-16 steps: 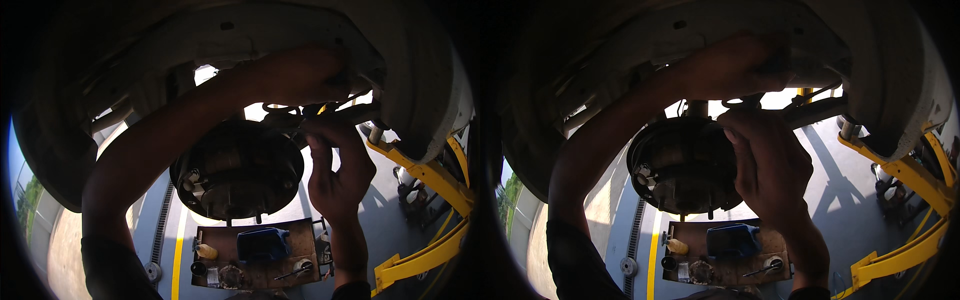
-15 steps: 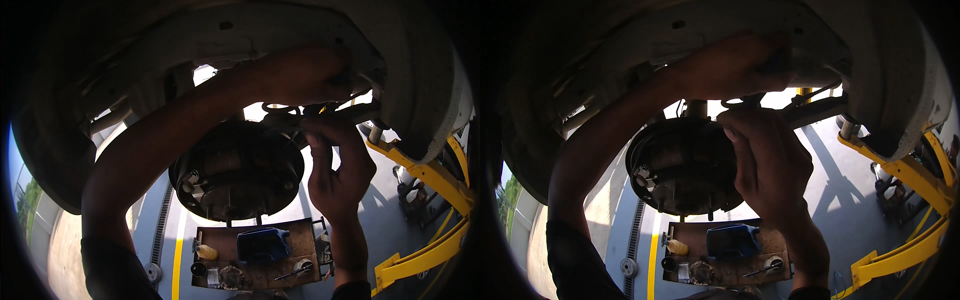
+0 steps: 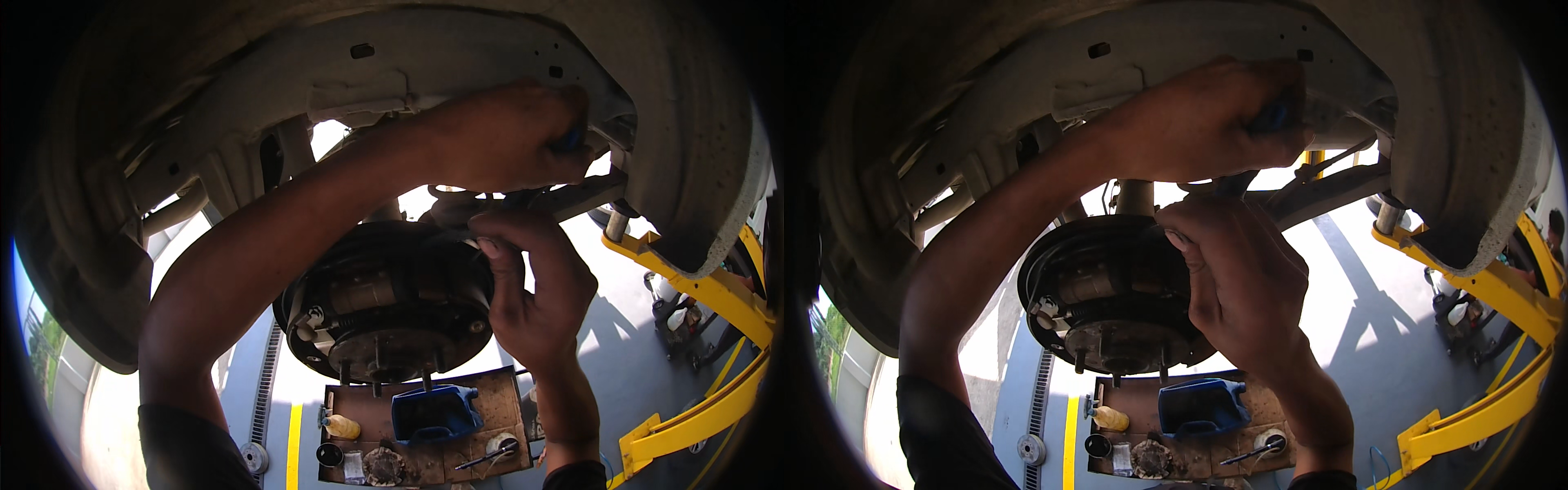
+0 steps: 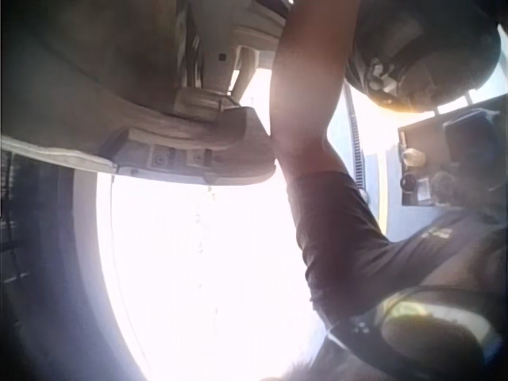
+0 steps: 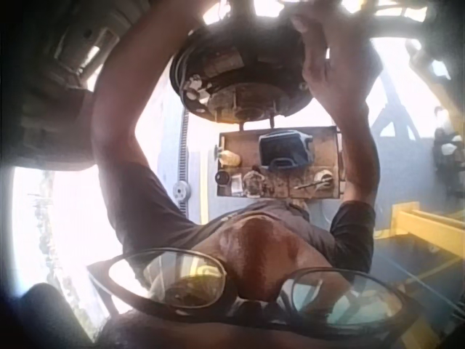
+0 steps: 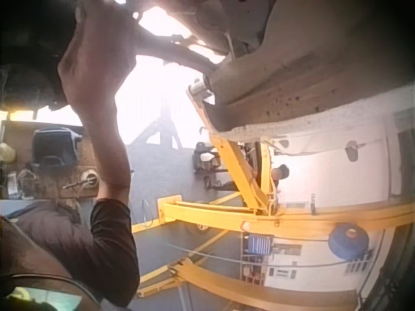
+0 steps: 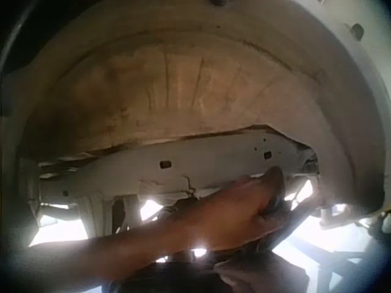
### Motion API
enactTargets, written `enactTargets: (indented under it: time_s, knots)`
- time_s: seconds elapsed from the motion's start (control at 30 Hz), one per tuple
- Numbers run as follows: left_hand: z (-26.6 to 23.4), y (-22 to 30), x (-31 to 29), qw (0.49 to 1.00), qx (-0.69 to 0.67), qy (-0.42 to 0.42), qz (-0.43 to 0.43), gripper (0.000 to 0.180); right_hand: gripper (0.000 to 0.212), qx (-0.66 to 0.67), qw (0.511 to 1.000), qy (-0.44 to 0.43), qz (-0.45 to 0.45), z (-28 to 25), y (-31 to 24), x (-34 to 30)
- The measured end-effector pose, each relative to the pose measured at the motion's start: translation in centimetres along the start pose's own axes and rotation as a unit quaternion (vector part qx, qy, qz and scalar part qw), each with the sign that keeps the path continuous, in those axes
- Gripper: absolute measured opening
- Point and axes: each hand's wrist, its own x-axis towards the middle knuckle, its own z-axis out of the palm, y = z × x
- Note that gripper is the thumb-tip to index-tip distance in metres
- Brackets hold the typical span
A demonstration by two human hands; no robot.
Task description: The person works on a vehicle's rear drum brake assembly while the car is on a lift. They wipe the drum interior with a rag, apply lubricant with a brush, and install the brake drum back onto the hub.
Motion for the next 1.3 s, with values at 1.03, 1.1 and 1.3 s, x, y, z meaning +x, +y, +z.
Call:
enactTargets:
  time_s: [1.03,1.1,1.3]
  knots:
    - [0.0,0.5,-0.1,1.000,0.006,-0.008,-0.007,0.031,0.013,0.019,0.997,0.055,0.058,0.4,1.1,-3.0]
    - [-0.2,0.9,-0.1,0.999,0.002,-0.013,-0.031,0.031,0.014,0.018,0.997,0.063,0.034,0.4,1.0,-2.9]
    - [-0.4,1.9,-0.6,1.000,0.004,-0.009,-0.027,0.032,0.011,-0.029,0.978,0.207,-0.017,-1.9,-0.2,-2.4]
